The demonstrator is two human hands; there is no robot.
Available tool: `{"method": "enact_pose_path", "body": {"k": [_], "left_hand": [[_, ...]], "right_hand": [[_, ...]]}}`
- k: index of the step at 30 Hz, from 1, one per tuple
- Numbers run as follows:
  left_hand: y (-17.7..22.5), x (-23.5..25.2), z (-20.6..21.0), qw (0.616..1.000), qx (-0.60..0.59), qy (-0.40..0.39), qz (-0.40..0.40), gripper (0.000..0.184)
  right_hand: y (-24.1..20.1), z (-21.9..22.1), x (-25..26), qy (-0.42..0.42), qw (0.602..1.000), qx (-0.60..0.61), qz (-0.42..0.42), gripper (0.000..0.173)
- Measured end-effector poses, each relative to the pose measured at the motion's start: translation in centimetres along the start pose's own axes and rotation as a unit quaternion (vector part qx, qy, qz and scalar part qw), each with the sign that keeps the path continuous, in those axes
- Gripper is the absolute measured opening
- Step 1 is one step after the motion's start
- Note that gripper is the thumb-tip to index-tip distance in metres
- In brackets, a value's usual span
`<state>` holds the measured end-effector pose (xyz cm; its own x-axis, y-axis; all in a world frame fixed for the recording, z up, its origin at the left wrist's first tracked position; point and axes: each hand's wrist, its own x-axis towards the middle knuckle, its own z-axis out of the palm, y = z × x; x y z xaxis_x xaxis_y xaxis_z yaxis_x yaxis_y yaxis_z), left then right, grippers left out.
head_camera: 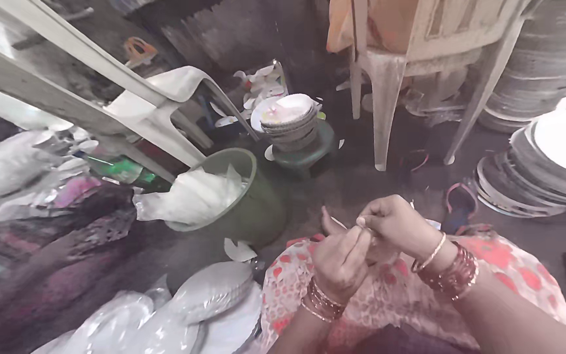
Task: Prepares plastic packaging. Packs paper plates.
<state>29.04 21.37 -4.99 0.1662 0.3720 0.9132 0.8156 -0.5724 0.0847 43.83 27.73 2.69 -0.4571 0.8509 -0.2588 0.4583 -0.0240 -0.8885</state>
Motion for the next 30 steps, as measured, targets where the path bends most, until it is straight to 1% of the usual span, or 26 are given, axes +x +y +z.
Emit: {"method": "enact_pose_path", "body": {"k": [2, 4, 6, 8, 12, 14, 15, 17, 18, 19, 20, 21, 22, 24, 26, 27, 28, 29, 30], "left_hand": [[-0.1, -0.3, 0.0, 1.000, 0.002, -0.001, 0.003, 0.017], [-0.1, -0.6, 0.1, 1.000, 0.007, -0.002, 0.003, 0.018], [0.0, -0.7, 0.2, 1.000, 0.007, -0.016, -0.011, 0.018], [0.2, -0.8, 0.5, 0.998, -0.005, -0.040, -0.042, 0.018], [0.5, -0.7, 1.2, 0.994, -0.016, -0.071, -0.086, 0.022], [0.8, -0.4, 1.4, 0.987, -0.020, -0.093, -0.130, 0.023], [1.0, 0.0, 1.4, 0.979, -0.025, -0.112, -0.166, 0.024], [1.2, 1.1, 1.1, 0.948, -0.057, -0.162, -0.269, 0.022], [1.0, 1.8, 0.9, 0.918, -0.093, -0.190, -0.335, 0.019], [0.6, 2.6, 0.6, 0.880, -0.126, -0.221, -0.401, 0.018], [0.2, 3.4, 0.4, 0.840, -0.154, -0.243, -0.460, 0.017], [-0.1, 4.0, 0.3, 0.808, -0.175, -0.254, -0.502, 0.017], [-0.5, 4.2, 0.3, 0.794, -0.180, -0.259, -0.520, 0.017], [-0.8, 4.6, 0.1, 0.799, -0.137, -0.284, -0.513, 0.019], [-1.0, 4.8, -0.1, 0.811, -0.115, -0.279, -0.501, 0.020], [-1.1, 4.8, -0.2, 0.808, -0.123, -0.272, -0.508, 0.019], [-1.2, 4.7, -0.1, 0.797, -0.156, -0.253, -0.526, 0.019], [-1.1, 4.7, 0.0, 0.765, -0.225, -0.218, -0.563, 0.020], [-0.9, 5.0, 0.1, 0.721, -0.285, -0.185, -0.604, 0.022]], "right_hand": [[-0.1, -0.1, 0.3, -0.023, 0.999, -0.001, 0.021, 0.018], [0.1, -0.1, 0.4, -0.027, 0.999, 0.008, 0.023, 0.017], [0.4, 0.0, 0.5, -0.021, 0.999, 0.038, 0.022, 0.013], [1.0, 0.0, 0.8, -0.017, 0.996, 0.082, 0.017, 0.009], [2.4, 0.1, 1.3, -0.020, 0.992, 0.121, 0.015, 0.010], [2.9, 0.1, 1.4, -0.026, 0.991, 0.130, 0.008, 0.014], [3.2, 0.1, 1.4, -0.032, 0.990, 0.136, -0.002, 0.016], [3.9, -0.2, 1.4, -0.062, 0.986, 0.146, -0.052, 0.016], [4.5, -0.1, 1.4, -0.074, 0.982, 0.143, -0.103, 0.019], [5.3, 0.1, 1.4, -0.078, 0.976, 0.127, -0.159, 0.022], [5.9, 0.3, 1.4, -0.078, 0.969, 0.094, -0.214, 0.021], [6.5, 0.7, 1.4, -0.053, 0.961, 0.044, -0.266, 0.020], [7.1, 1.2, 1.4, -0.007, 0.949, -0.014, -0.314, 0.018], [7.9, 2.4, 1.5, 0.110, 0.909, -0.127, -0.380, 0.019], [8.1, 3.1, 1.7, 0.184, 0.878, -0.188, -0.400, 0.023], [8.1, 3.1, 1.8, 0.200, 0.871, -0.205, -0.398, 0.026], [8.1, 3.2, 1.7, 0.203, 0.873, -0.202, -0.394, 0.026], [8.1, 3.4, 1.5, 0.202, 0.881, -0.177, -0.390, 0.026], [8.1, 3.7, 1.3, 0.206, 0.888, -0.142, -0.386, 0.026]]}}
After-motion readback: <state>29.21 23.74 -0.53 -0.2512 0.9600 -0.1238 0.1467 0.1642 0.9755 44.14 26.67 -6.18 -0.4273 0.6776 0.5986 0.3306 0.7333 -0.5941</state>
